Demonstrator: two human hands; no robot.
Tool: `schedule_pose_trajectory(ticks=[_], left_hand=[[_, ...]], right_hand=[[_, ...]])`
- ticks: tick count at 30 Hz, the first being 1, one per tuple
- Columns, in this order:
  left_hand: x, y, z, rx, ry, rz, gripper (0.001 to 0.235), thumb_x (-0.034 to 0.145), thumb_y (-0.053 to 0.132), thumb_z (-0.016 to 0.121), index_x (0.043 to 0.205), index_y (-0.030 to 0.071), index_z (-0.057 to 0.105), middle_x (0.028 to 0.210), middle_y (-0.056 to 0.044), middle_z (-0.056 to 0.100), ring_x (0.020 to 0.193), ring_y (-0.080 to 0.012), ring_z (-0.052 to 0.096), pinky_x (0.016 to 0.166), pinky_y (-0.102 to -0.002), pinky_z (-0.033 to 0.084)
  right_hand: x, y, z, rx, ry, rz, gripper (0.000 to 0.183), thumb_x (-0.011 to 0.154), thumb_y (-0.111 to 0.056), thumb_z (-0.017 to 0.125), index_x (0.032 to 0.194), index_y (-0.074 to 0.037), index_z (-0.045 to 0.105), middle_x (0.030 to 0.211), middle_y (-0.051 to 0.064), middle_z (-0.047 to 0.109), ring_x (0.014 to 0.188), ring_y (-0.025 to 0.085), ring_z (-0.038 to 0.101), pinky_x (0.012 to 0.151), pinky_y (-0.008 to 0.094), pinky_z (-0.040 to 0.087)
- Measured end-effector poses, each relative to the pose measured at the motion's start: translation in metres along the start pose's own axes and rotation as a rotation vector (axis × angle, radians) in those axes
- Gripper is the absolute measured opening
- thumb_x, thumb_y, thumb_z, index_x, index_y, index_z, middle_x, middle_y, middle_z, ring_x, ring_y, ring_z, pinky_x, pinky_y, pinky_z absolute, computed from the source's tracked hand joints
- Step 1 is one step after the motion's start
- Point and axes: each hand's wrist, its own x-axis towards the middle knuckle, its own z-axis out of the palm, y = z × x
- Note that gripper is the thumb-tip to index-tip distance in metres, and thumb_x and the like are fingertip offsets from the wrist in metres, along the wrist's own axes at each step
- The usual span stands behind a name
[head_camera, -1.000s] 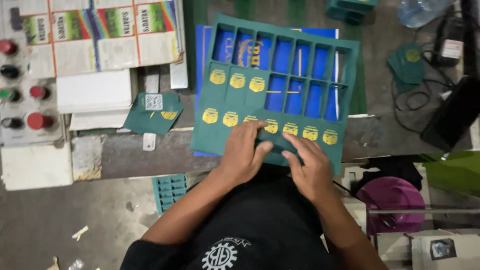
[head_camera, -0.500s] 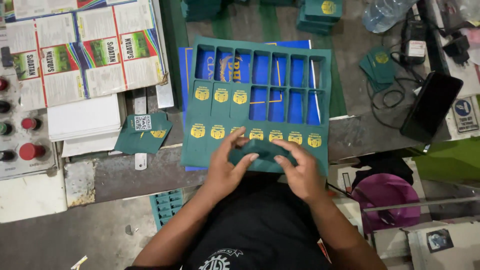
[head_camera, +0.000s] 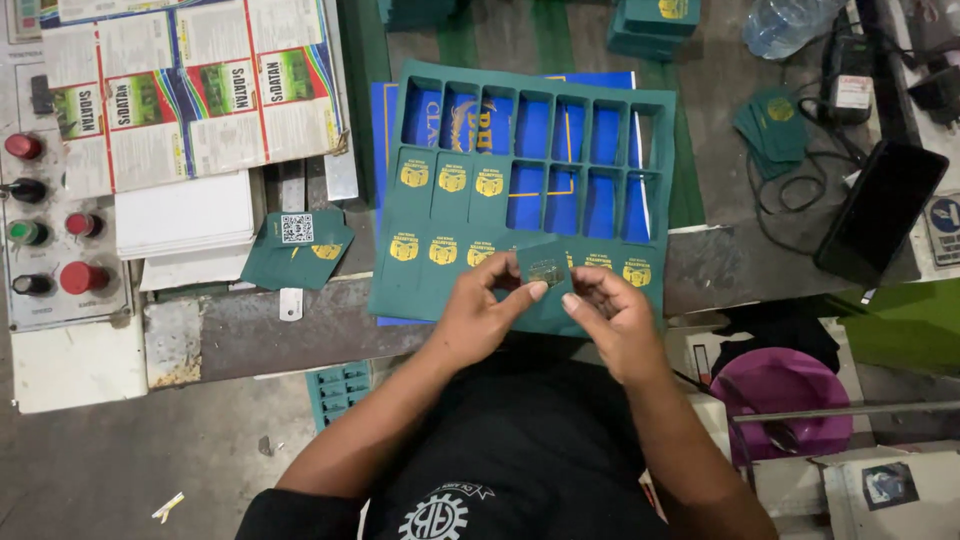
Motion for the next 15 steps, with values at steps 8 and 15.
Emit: schedule_pose_trajectory(ticks=[8, 15], left_hand=[[0.007, 0.011, -0.005, -0.008, -0.080, -0.001, 0.015, 0.093, 0.011, 0.076, 0.100, 0.002, 0.066, 0.086, 0.002, 0.063, 0.081, -0.0069, 0.058, 0.074, -0.026, 0.050], [0.012, -0.004, -0.011, -0.267, -0.066, -0.128, 0.014, 0.096, 0.010, 0.074, 0.095, 0.001, 0.063, 0.085, 0.003, 0.062, 0.079, -0.0051, 0.055, 0.070, -0.024, 0.045]], right_hand=[[0.016, -0.023, -0.005, -0.171, -0.085, -0.040, 0.042, 0.100, -0.005, 0.063, 0.141, 0.004, 0.057, 0.121, 0.007, 0.069, 0.111, 0.012, 0.064, 0.098, 0.028, 0.052], [0.015, -0.007, -0.011, -0.149, -0.094, 0.104, 0.041, 0.105, -0.013, 0.058, 0.141, 0.006, 0.059, 0.124, 0.007, 0.068, 0.110, 0.011, 0.062, 0.097, 0.028, 0.049]])
